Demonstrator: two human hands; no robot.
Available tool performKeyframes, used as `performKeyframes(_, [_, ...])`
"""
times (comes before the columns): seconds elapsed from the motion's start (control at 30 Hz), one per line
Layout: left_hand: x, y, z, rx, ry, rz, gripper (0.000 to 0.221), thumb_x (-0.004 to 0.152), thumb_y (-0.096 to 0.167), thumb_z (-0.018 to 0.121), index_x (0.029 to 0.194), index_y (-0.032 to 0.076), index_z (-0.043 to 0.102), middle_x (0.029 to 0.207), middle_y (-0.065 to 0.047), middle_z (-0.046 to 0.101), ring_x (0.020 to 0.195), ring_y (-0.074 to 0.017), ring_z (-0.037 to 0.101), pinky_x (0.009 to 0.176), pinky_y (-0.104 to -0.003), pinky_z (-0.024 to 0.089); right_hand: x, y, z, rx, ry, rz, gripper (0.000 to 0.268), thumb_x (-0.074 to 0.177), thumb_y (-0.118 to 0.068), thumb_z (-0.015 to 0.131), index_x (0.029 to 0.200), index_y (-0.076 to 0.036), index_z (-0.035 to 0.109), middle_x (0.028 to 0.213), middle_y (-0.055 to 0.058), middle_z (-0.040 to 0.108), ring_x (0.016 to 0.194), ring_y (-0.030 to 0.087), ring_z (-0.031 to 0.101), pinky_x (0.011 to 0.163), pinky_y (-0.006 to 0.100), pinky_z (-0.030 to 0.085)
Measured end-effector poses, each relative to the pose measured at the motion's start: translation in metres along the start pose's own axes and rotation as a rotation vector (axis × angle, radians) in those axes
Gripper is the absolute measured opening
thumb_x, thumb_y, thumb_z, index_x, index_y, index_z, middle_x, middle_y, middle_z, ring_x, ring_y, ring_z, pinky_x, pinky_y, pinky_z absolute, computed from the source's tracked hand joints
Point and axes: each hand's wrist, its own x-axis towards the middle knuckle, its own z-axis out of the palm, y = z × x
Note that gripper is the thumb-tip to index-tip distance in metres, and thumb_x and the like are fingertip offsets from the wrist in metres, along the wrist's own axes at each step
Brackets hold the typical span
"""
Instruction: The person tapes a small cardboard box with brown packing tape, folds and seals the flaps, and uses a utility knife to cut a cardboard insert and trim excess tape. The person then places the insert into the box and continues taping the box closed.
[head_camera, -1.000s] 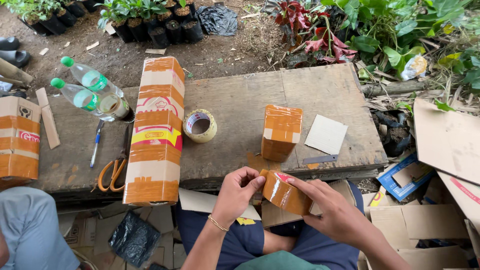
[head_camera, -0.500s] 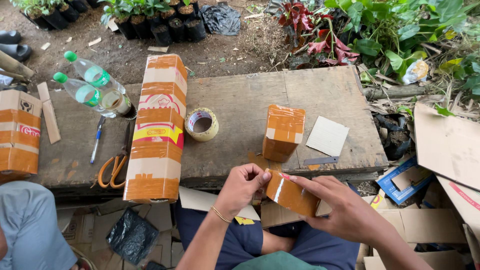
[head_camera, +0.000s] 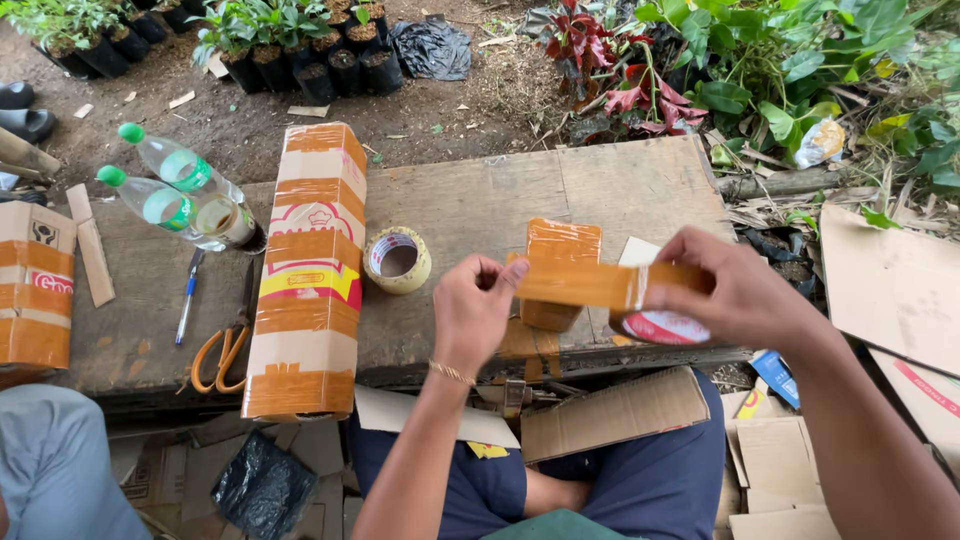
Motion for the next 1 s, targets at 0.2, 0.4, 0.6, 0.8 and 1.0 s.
performKeyframes(0.2, [0.039,-0.019,0.006,-0.138,-0.117,-0.11,0.038,0.085,0.035,0.082,0.075,0.001,0.069,0.061,-0.002,0.065,0.051,-0.0059,0.055,0.045,-0.024,0.045,0.022,0.03,0.021,0.116,0.122,0.175,0.023,0.094,-0.023,0.071,0.096,0.0,0.073,0.072,0.008,0.071,0.065,0.01,0.058,0.059,0.029,0.049])
performKeyframes(0.4, [0.041,-0.035,0.012,-0.245,-0.144,-0.106,0.037,0.085,0.033,0.083,0.075,0.001,0.068,0.063,-0.001,0.066,0.051,-0.0047,0.056,0.046,-0.021,0.046,0.021,0.037,0.031,0.148,0.183,0.123,0.023,0.09,-0.024,0.074,0.097,-0.003,0.078,0.073,0.005,0.074,0.066,0.007,0.062,0.061,0.026,0.051])
performKeyframes(0.6, [0.043,-0.039,0.013,-0.273,-0.135,-0.111,0.036,0.084,0.032,0.084,0.074,0.001,0.067,0.061,-0.001,0.065,0.051,-0.0051,0.056,0.045,-0.021,0.045,0.023,0.037,0.033,0.088,0.215,0.106,0.023,0.088,-0.025,0.075,0.098,-0.004,0.079,0.073,0.004,0.075,0.065,0.007,0.064,0.061,0.026,0.052])
performKeyframes(0.8, [0.044,-0.041,0.013,-0.267,-0.131,-0.101,0.036,0.085,0.032,0.084,0.074,0.001,0.068,0.06,-0.001,0.064,0.051,-0.005,0.055,0.045,-0.022,0.044,0.026,0.038,0.034,0.104,0.165,0.222,0.024,0.088,-0.027,0.075,0.098,-0.006,0.08,0.07,0.007,0.075,0.061,0.01,0.063,0.057,0.03,0.052])
performKeyframes(1.0, [0.042,-0.04,0.011,-0.277,-0.138,-0.126,0.035,0.084,0.031,0.083,0.075,0.001,0.068,0.062,0.0,0.064,0.051,-0.005,0.054,0.045,-0.022,0.045,0.029,0.041,0.037,0.078,0.189,0.139,0.025,0.087,-0.026,0.076,0.097,-0.004,0.08,0.07,0.006,0.074,0.063,0.009,0.062,0.059,0.028,0.051])
